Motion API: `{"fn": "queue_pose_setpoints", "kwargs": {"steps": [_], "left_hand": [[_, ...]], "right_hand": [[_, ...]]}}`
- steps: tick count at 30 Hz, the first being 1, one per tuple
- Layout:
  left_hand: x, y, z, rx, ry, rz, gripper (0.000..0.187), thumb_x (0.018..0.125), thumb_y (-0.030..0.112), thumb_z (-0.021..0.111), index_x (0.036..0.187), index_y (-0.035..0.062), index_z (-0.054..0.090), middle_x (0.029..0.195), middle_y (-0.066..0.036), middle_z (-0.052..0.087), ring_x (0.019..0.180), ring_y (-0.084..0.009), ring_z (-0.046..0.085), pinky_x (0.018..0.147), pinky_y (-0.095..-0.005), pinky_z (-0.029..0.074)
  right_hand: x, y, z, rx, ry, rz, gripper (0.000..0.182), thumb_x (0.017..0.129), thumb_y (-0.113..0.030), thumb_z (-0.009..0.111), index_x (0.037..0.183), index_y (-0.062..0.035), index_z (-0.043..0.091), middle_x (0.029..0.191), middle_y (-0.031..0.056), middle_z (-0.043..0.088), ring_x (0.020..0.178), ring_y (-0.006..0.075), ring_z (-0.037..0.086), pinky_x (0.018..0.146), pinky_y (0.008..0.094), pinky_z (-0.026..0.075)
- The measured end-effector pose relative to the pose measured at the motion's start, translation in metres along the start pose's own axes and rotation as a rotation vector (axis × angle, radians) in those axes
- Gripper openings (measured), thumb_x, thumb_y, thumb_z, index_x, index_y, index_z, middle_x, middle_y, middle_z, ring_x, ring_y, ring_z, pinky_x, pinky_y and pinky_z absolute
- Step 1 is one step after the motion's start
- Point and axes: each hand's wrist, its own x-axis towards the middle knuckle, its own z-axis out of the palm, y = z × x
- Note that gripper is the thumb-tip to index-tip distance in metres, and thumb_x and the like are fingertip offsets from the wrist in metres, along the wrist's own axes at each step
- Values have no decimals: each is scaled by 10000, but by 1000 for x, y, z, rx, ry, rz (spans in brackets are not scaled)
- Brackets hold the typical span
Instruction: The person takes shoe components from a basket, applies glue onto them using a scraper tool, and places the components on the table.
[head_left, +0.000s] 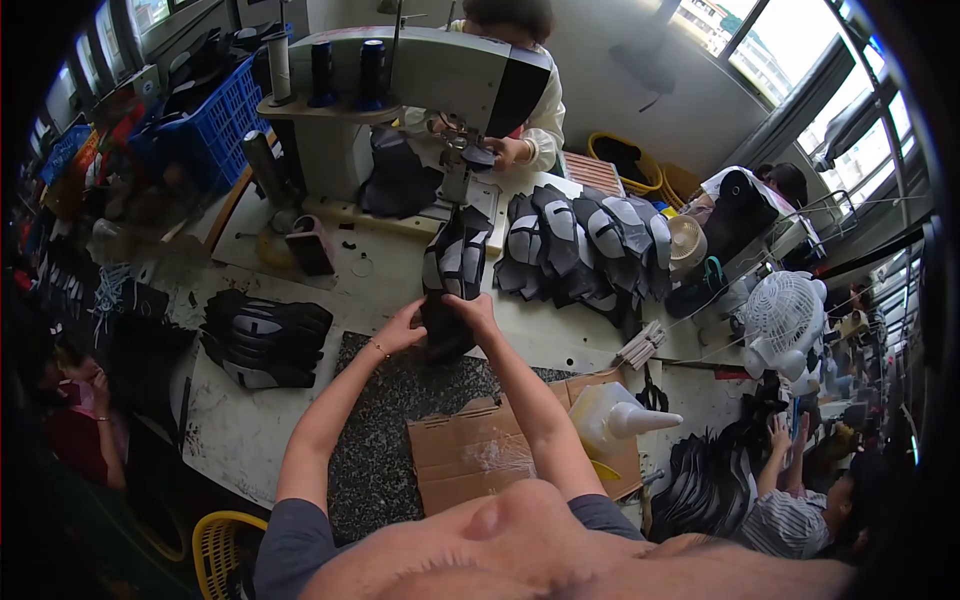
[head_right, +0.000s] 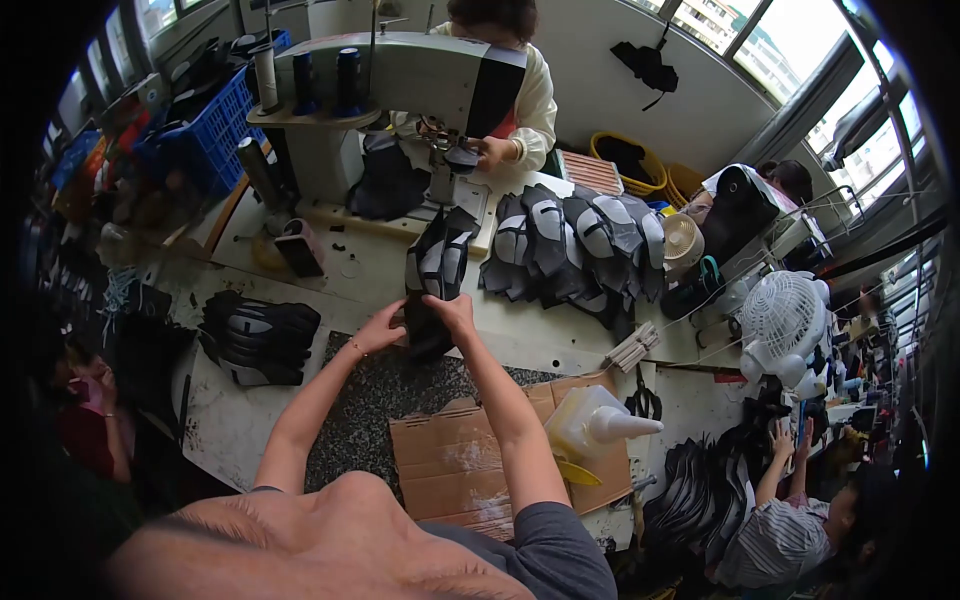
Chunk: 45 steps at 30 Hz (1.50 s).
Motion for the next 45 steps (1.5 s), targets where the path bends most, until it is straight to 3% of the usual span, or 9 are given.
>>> {"fn": "queue_pose_setpoints", "kwargs": {"steps": [8, 15, 22, 27, 30, 36, 40, 42, 45], "left_hand": [[-89, 200, -72, 1054, -94, 479, 1272, 437, 259, 886, 1484, 218, 166, 1498, -122, 207, 1414, -291, 165, 1128, -529, 159], [-165, 277, -75, 735, -264, 496, 1046, 422, 300, 874, 1349, 152, 412, 1106, -104, 445, 1102, -290, 445, 983, -414, 337], [-228, 300, -68, 879, 97, 515, 1139, 428, 235, 875, 1420, 142, 323, 1419, -137, 282, 1348, -355, 245, 1131, -471, 221], [-233, 223, -68, 609, 439, 351, 1085, 599, 376, 835, 1457, 105, 229, 1423, -181, 257, 1325, -379, 257, 1095, -453, 259], [-219, 135, -58, 465, 395, -23, 1024, 656, 361, 811, 1440, 46, 233, 1374, -214, 304, 1294, -371, 317, 1085, -401, 290], [-145, 32, -28, 78, 270, -470, 1099, 602, 435, 835, 1383, -95, 275, 1311, -265, 461, 1221, -351, 471, 1016, -390, 394], [-84, -57, -8, 170, 331, -416, 1123, 567, 348, 839, 1383, -125, 228, 1308, -274, 462, 1221, -350, 475, 1002, -377, 411], [-71, 2, -11, 162, 248, -567, 1085, 573, 297, 821, 1381, -122, 230, 1337, -279, 436, 1252, -341, 449, 1015, -369, 401], [-45, 5, 8, 57, 405, -274, 946, 647, 172, 748, 1400, -82, 234, 1342, -250, 440, 1246, -316, 451, 1023, -352, 383]], "right_hand": [[-139, -146, -44, -781, -528, -560, 469, 556, -298, 784, 849, 38, 637, 684, 136, 630, 640, 248, 624, 626, 346, 494], [-238, -223, -41, -1126, -847, -793, 382, 520, -242, 762, 810, -12, 667, 690, 157, 634, 683, 321, 633, 607, 389, 497], [-282, -245, -32, -1205, -721, -900, 409, 521, -288, 778, 822, -33, 674, 736, 151, 648, 731, 339, 630, 653, 402, 497], [-210, -185, -52, -842, -466, -846, 416, 566, -286, 778, 855, -2, 683, 743, 151, 665, 697, 288, 653, 672, 361, 514], [-178, -149, -51, -486, -460, -588, 373, 635, -182, 794, 893, 53, 665, 771, 53, 672, 689, 102, 606, 651, 277, 505], [-134, -99, -36, -170, -199, -448, 313, 695, -194, 811, 861, 28, 667, 766, 30, 659, 665, 93, 586, 604, 253, 484], [-74, -59, -46, 151, 28, -551, 261, 724, -204, 783, 815, 8, 660, 718, -13, 626, 648, 71, 539, 601, 245, 454], [-41, -38, -63, 120, 98, -441, 252, 742, -210, 775, 819, -6, 649, 719, -23, 612, 644, 65, 521, 586, 239, 431], [6, 21, -85, 36, 65, -188, 200, 764, -201, 756, 776, -51, 625, 677, -37, 570, 598, 67, 493, 546, 245, 398]]}}
